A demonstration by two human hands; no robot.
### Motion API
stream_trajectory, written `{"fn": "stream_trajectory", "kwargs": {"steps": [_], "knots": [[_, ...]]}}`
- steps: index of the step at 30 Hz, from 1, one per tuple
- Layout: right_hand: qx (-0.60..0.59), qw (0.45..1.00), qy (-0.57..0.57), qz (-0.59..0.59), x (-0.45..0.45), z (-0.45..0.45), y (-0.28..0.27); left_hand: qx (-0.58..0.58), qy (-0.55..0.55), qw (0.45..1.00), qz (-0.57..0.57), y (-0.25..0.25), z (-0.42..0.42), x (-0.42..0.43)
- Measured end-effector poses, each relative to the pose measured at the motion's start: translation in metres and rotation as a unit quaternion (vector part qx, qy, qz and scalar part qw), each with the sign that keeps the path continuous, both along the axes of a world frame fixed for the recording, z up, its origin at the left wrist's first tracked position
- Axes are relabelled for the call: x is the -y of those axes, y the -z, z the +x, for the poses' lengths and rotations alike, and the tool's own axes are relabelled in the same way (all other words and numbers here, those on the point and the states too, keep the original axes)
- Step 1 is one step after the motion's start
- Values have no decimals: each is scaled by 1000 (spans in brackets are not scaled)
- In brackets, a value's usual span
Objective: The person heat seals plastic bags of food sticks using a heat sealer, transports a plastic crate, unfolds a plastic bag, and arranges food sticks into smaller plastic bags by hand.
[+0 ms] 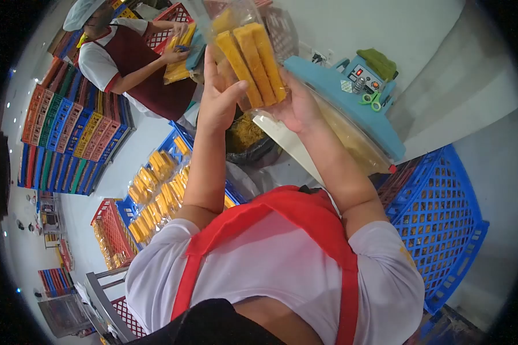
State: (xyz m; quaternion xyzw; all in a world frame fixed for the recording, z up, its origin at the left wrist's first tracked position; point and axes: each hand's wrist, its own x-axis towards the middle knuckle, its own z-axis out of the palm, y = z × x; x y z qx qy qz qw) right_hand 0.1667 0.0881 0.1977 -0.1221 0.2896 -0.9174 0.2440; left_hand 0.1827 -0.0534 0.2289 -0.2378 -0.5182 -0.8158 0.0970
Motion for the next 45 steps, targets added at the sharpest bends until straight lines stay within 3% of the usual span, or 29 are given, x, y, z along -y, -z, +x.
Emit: {"fn": "stream_trajectory", "kwargs": {"steps": [5, 8, 13, 15, 25, 35, 37, 38, 40, 44, 45], "knots": [[-40, 998, 13, -44, 6, -3, 5, -52, -104, 988, -98, -3, 12, -10], [-45, 998, 14, -50, 7, 2, 6, -44, -105, 992, -59, -4, 16, -10], [-49, 999, -1, 17, 5, 6, 7, 19, -63, 996, 65, 6, 9, 5], [-46, 998, 14, 46, 5, 3, 14, 55, 19, 989, 138, 6, 11, 9], [-103, 993, 8, 66, 6, 20, 0, 87, 35, 988, 124, 15, 18, 17], [-70, 993, 61, 69, 11, 30, 1, 117, 52, 986, 108, 32, 15, 24], [-150, 965, 169, 136, 14, 30, 7, 60, -99, 993, -13, 36, 11, 23], [-151, 964, 168, 137, 15, 29, 7, 60, -100, 993, -12, 38, 10, 23], [-351, 828, 284, 332, 17, 30, 8, 73, 5, 993, 98, 32, 14, 20], [-369, 792, 304, 379, 16, 42, -3, 110, 25, 987, 113, 25, 25, 21], [-416, 738, 285, 448, 11, 46, -12, 133, 47, 981, 130, 24, 25, 24]]}}
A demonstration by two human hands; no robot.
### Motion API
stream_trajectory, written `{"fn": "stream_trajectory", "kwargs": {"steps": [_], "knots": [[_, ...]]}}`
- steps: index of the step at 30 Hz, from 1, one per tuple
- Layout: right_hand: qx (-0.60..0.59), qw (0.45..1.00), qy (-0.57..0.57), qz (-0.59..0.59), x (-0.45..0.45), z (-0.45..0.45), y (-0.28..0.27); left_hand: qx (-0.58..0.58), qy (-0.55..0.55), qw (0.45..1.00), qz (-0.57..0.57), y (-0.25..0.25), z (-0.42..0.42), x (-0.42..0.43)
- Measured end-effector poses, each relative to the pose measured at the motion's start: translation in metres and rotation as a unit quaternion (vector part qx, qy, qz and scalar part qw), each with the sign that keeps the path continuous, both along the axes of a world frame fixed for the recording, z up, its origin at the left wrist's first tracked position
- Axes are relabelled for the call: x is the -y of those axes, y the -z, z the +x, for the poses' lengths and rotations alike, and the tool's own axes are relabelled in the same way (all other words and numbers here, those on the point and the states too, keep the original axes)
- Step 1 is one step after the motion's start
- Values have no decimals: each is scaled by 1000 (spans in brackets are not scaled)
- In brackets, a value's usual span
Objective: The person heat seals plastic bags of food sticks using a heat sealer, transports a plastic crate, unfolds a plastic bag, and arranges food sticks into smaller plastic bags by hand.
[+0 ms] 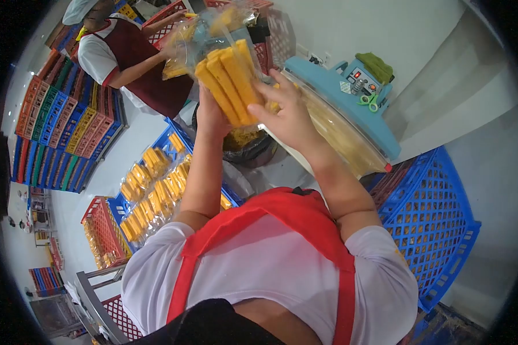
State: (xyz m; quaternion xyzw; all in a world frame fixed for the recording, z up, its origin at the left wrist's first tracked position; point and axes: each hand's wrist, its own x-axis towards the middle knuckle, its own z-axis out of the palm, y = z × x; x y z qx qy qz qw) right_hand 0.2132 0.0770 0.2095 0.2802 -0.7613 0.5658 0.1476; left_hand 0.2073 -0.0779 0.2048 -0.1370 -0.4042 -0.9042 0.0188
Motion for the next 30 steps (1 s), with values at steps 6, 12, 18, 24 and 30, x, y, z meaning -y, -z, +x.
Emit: {"fn": "stream_trajectory", "kwargs": {"steps": [6, 12, 18, 24, 30], "knots": [[-12, 997, -78, -26, 10, 11, -6, -3, 1, 996, 92, 15, -20, -1], [-76, 996, 37, 7, 13, 7, 6, -13, -69, 997, 17, 8, -13, -2], [-133, 986, 80, 62, 6, 12, -7, -48, -108, 990, -81, -3, -3, -12], [134, 978, -93, -126, -14, -15, -14, -81, -72, 992, -70, -13, 9, -15], [241, 932, -178, -205, -25, -19, -13, -58, -48, 996, -40, -7, 4, -9]]}}
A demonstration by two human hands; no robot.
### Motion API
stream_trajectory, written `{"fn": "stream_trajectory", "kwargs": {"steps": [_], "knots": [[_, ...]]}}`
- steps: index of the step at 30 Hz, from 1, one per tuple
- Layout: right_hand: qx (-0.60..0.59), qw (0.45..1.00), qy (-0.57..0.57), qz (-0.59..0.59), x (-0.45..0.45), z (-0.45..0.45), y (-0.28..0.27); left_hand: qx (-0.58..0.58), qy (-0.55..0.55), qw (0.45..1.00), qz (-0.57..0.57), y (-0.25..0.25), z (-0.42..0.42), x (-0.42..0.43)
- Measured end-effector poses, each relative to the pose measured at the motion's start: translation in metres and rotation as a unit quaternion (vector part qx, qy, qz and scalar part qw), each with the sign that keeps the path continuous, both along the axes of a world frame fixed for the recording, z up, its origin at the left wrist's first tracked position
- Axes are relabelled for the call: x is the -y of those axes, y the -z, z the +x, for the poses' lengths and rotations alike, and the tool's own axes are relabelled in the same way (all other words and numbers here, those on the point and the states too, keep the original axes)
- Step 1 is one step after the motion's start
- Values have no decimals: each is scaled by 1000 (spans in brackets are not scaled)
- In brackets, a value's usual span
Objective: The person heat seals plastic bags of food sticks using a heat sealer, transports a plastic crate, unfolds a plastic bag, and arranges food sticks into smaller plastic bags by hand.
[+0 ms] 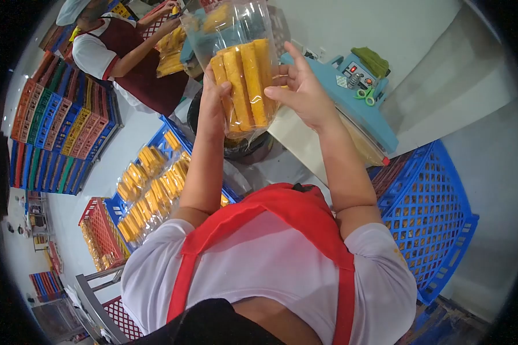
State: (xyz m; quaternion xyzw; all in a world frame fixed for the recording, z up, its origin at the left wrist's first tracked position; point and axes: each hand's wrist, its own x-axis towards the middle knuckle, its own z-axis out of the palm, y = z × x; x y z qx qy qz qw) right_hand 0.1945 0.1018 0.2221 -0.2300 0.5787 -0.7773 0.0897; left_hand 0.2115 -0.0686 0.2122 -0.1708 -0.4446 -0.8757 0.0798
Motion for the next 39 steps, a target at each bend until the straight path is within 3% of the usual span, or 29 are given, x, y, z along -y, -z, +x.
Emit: {"fn": "stream_trajectory", "kwargs": {"steps": [2, 5, 6, 7, 8, 10, 11, 12, 13, 16, 20, 22, 23, 24, 26, 27, 29, 30, 32, 34, 35, 37, 38, 39], "knots": [[0, 1000, -10, -6, -2, -1, 1, -4, -2, 1000, -10, -3, 1, -1], [0, 993, -35, -113, -10, -7, -2, -13, 46, 998, -43, -11, 3, 5], [-116, 988, 83, -59, -15, -8, -14, -12, 44, 998, -44, -11, 2, 11], [-227, 953, 198, -2, -21, -9, -27, 5, 113, 990, -89, -10, -2, 18], [-223, 955, 196, -2, -27, -11, -41, 25, 182, 974, -132, -8, -6, 22], [-238, 941, 196, 139, -40, -15, -67, 51, 233, 965, -112, 4, -10, 24], [-230, 943, 196, 140, -46, -20, -74, 94, 285, 950, -83, 7, -8, 22], [-181, 939, 76, 283, -51, -26, -80, 135, 336, 931, -53, 11, -7, 20], [-128, 900, -47, 413, -55, -30, -82, 141, 330, 930, -76, 15, -8, 19], [-149, 887, -100, 425, -61, -35, -72, 168, 403, 899, -45, 15, -8, 20], [-204, 910, -57, 356, -56, -23, -67, 212, 330, 919, -30, 19, 0, 25], [-103, 976, 22, 190, -52, -23, -60, 248, 349, 879, 211, 34, -1, 32], [-106, 975, 24, 192, -49, -21, -57, 217, 357, 866, 273, 49, -4, 37], [-49, 987, 61, 137, -45, -15, -52, 207, 257, 883, 333, 69, -11, 39], [8, 992, 99, 79, -34, -3, -42, 66, 300, 838, 451, 74, -4, 34], [20, 993, 97, 70, -28, 2, -37, 85, 258, 816, 511, 75, 7, 31], [38, 994, 87, 61, -17, 13, -26, 87, 235, 846, 470, 73, 5, 26], [-18, 996, 44, 81, -11, 16, -22, 85, 214, 875, 425, 69, 3, 25], [-77, 992, -10, 98, -3, 19, -18, 81, 208, 880, 419, 61, -7, 24], [-53, 981, -186, -26, -4, 17, -18, 49, 224, 823, 520, 54, -15, 26], [-55, 979, -194, -23, -4, 16, -18, 44, 184, 862, 471, 52, -13, 27], [43, 985, -167, -28, -4, 15, -17, 49, 158, 875, 454, 47, -8, 28], [41, 984, -170, -24, 0, 14, -11, 59, 136, 889, 434, 46, -7, 28], [-54, 992, -78, 81, 6, 16, 1, 59, 135, 888, 436, 48, -7, 28]]}}
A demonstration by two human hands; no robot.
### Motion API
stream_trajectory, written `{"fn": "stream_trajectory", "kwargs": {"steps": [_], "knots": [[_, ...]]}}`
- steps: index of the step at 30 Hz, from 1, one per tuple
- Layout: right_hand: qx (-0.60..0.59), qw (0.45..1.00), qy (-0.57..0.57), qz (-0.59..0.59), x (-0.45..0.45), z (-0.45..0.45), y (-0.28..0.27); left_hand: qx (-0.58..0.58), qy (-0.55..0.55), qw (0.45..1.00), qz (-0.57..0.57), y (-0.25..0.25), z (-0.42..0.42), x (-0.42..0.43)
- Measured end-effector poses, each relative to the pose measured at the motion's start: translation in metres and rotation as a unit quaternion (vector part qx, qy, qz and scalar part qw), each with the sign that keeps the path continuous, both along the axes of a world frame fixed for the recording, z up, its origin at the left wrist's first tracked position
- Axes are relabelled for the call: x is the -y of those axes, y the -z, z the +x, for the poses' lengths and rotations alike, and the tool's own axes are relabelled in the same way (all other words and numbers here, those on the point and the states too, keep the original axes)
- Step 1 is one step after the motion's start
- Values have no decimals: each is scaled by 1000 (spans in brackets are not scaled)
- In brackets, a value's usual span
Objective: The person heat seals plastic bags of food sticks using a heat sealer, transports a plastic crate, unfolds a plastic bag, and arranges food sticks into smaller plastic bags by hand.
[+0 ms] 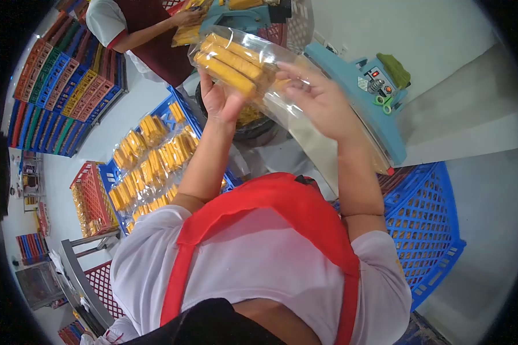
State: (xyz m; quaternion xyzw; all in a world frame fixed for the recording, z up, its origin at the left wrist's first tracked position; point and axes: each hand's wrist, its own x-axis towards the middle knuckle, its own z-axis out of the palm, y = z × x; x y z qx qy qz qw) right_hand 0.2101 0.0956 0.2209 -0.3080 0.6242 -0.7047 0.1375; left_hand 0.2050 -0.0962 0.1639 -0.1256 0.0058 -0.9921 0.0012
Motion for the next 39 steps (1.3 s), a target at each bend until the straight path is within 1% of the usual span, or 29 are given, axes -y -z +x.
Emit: {"fn": "stream_trajectory", "kwargs": {"steps": [1, 2, 4, 5, 7, 11, 13, 16, 20, 22, 23, 25, 26, 27, 28, 29, 30, 31, 32, 34, 35, 36, 38, 39], "knots": [[-110, 986, 90, 90, 6, 2, 6, -14, 18, 1000, 11, 3, 0, -1], [-110, 986, 91, 91, 11, 6, 5, -28, 36, 999, 22, 4, 0, -1], [-262, 933, 151, 196, 17, 12, 2, -31, 55, 998, 29, 2, 1, -6], [-264, 932, 153, 197, 18, 10, 3, -33, 72, 996, 36, 1, 2, -8], [-336, 892, 196, 230, 18, 6, 9, -37, 78, 995, 47, -1, 3, -11], [-337, 886, 218, 232, 17, 4, 8, -54, 101, 989, 92, -2, 1, -12], [-416, 854, 248, 189, 19, 0, 11, -45, 98, 990, 93, -1, 0, -11], [-431, 839, 276, 187, 23, 2, 9, -25, 85, 993, 78, -2, -2, -11], [-437, 832, 309, 146, 22, -3, 17, -3, 47, 998, 41, -7, -2, -11], [-432, 837, 319, 108, 17, 0, 17, 11, 45, 998, 49, -3, -5, -5], [-431, 837, 318, 109, 15, 3, 16, 24, 43, 997, 56, -2, -6, -2], [-421, 817, 381, 101, 10, 12, 14, 18, 30, 998, 51, -3, -4, 4], [-421, 817, 380, 102, 8, 14, 15, 12, 17, 999, 47, -3, -4, 6], [-447, 811, 366, 96, 5, 17, 17, 13, 17, 999, 47, -3, -4, 7], [-472, 804, 352, 91, 4, 19, 20, 0, 28, 998, 48, -1, -4, 7], [-470, 804, 353, 93, 4, 20, 24, -13, 40, 998, 49, 1, -4, 6], [-481, 809, 324, 101, 5, 21, 28, -12, 42, 998, 49, 2, -3, 4], [-491, 813, 294, 108, 6, 21, 30, -35, 61, 997, 45, 3, -2, 0], [-491, 812, 296, 109, 9, 21, 28, -58, 79, 994, 40, 3, -1, -4], [-567, 768, 253, 156, 13, 20, 22, -63, 81, 994, 31, 2, 2, -14], [-567, 768, 253, 156, 13, 20, 20, -67, 80, 994, 22, 1, 3, -18], [-569, 769, 237, 171, 13, 20, 18, -90, 113, 988, 63, -1, 4, -19], [-570, 770, 222, 185, 12, 22, 14, -74, 115, 989, 64, -4, 3, -18], [-528, 799, 232, 169, 9, 24, 11, -59, 116, 989, 65, -5, 1, -16]]}}
